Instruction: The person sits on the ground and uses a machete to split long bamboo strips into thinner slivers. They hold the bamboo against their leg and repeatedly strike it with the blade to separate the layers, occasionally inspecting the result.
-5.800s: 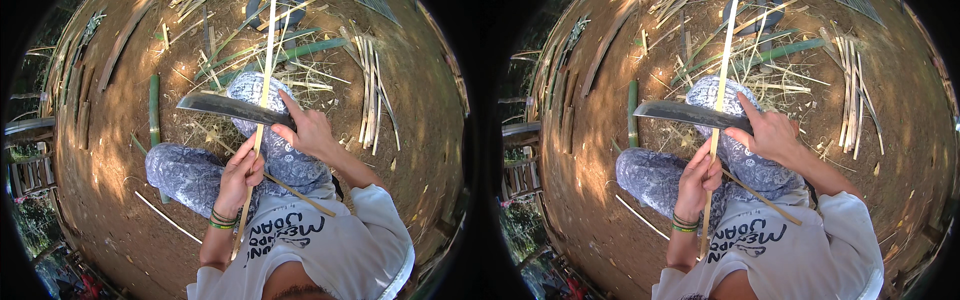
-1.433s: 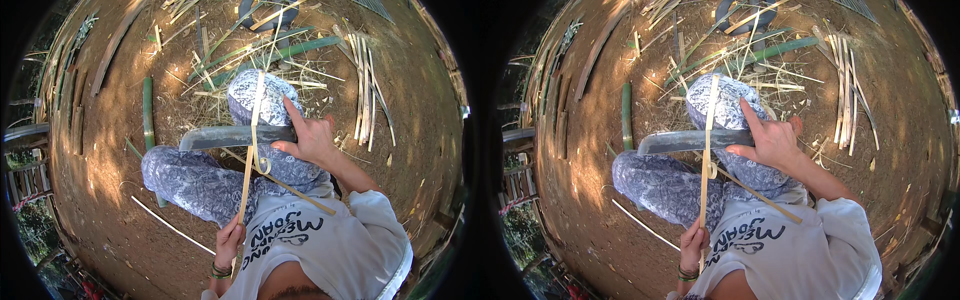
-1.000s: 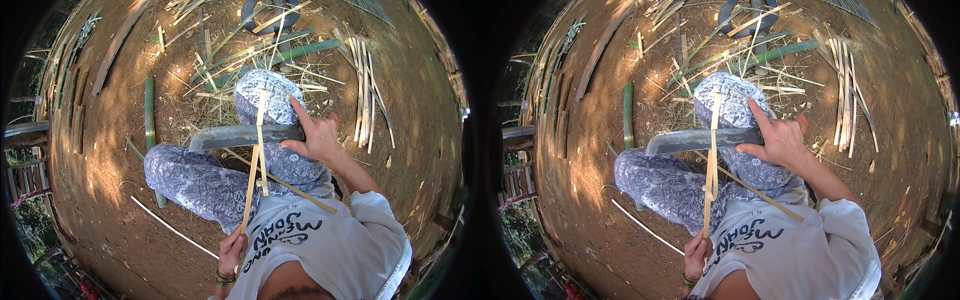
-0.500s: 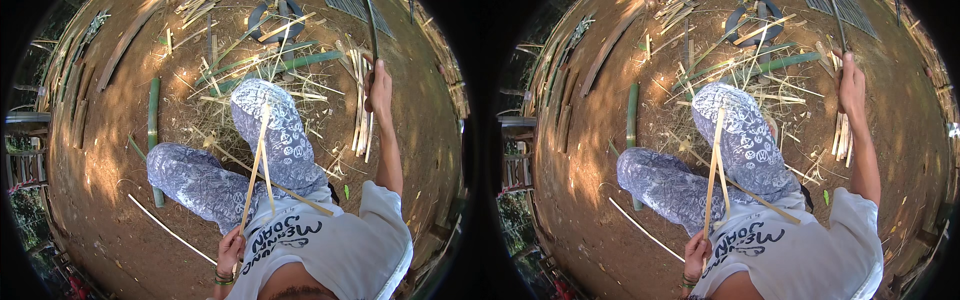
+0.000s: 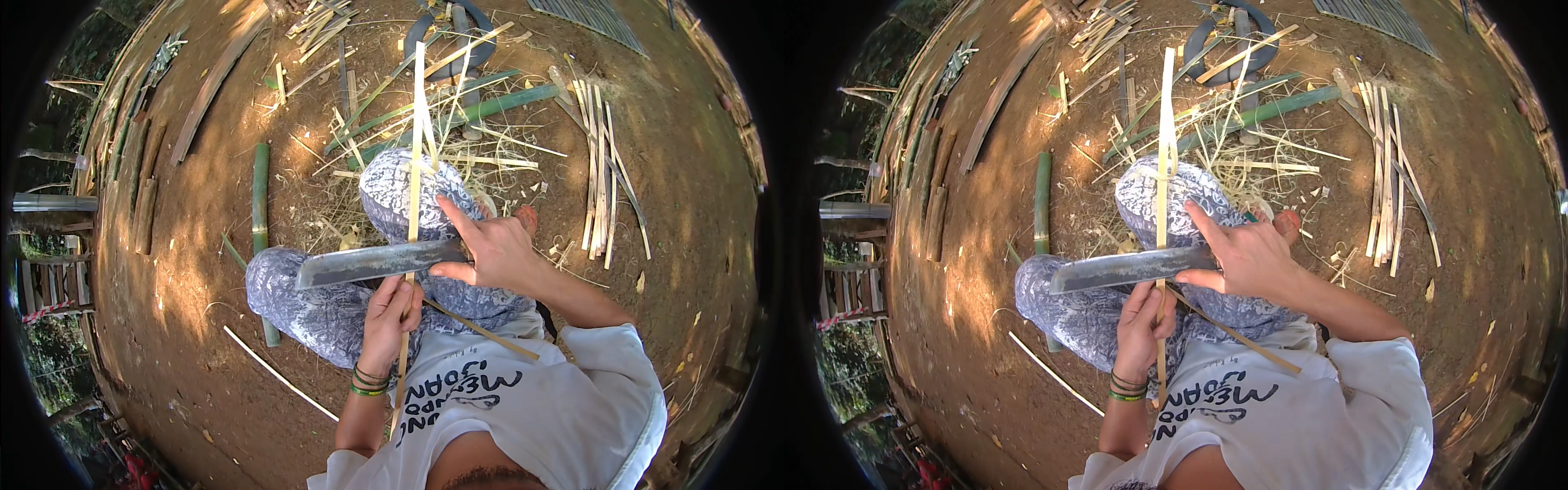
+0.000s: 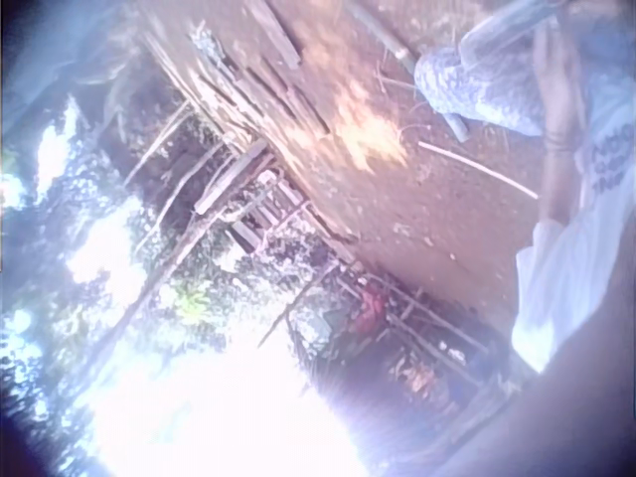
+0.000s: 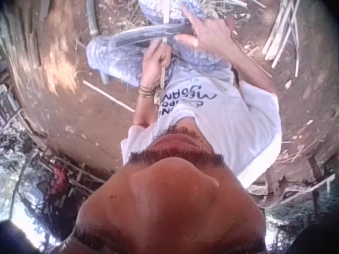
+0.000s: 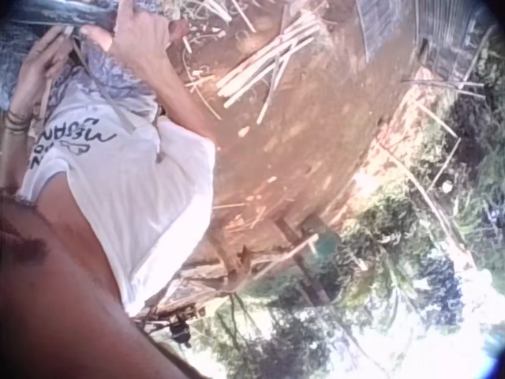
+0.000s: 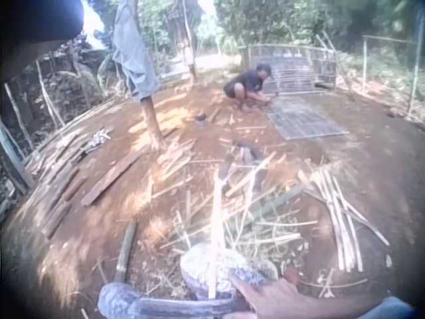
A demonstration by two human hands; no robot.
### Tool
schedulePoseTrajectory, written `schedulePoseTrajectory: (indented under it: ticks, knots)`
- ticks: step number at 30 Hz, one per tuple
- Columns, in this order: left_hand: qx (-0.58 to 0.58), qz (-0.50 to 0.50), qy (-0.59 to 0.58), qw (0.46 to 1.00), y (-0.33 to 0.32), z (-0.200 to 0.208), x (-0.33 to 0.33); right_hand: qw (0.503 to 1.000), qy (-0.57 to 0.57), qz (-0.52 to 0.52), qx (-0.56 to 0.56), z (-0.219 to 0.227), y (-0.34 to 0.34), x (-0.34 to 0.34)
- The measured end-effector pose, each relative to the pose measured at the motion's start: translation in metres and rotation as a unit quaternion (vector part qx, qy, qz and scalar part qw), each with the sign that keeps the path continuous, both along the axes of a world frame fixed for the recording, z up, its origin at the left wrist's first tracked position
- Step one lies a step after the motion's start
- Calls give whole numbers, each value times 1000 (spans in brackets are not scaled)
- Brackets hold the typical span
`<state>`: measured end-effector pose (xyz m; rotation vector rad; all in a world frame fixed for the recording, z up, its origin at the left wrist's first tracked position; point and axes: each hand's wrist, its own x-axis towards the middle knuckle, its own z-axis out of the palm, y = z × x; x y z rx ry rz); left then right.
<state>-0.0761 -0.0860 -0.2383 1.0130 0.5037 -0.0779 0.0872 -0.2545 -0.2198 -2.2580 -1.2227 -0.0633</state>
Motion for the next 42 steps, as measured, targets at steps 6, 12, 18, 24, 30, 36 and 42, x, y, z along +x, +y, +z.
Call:
schedulePoseTrajectory:
  ticks: [6,12,18,24,30,36,42]
  knots:
    - [-14,-24,14,1000,-1,-6,-45,997,11,-71,-40,-9,2,22]
    - [-28,-25,72,997,9,-16,-116,994,43,-89,-36,-4,10,32]
    - [-75,-28,-29,996,14,-23,-87,995,52,-77,-31,-8,15,32]
    - [38,-7,-41,998,12,-21,20,995,41,-68,-54,-1,21,31]
    - [178,9,-25,984,-6,4,30,995,18,-81,-56,-8,19,30]
    - [308,23,-8,951,-15,2,14,994,26,-96,-37,-14,19,30]
    - [392,25,-4,920,-18,1,1,995,0,-92,-46,-28,14,29]
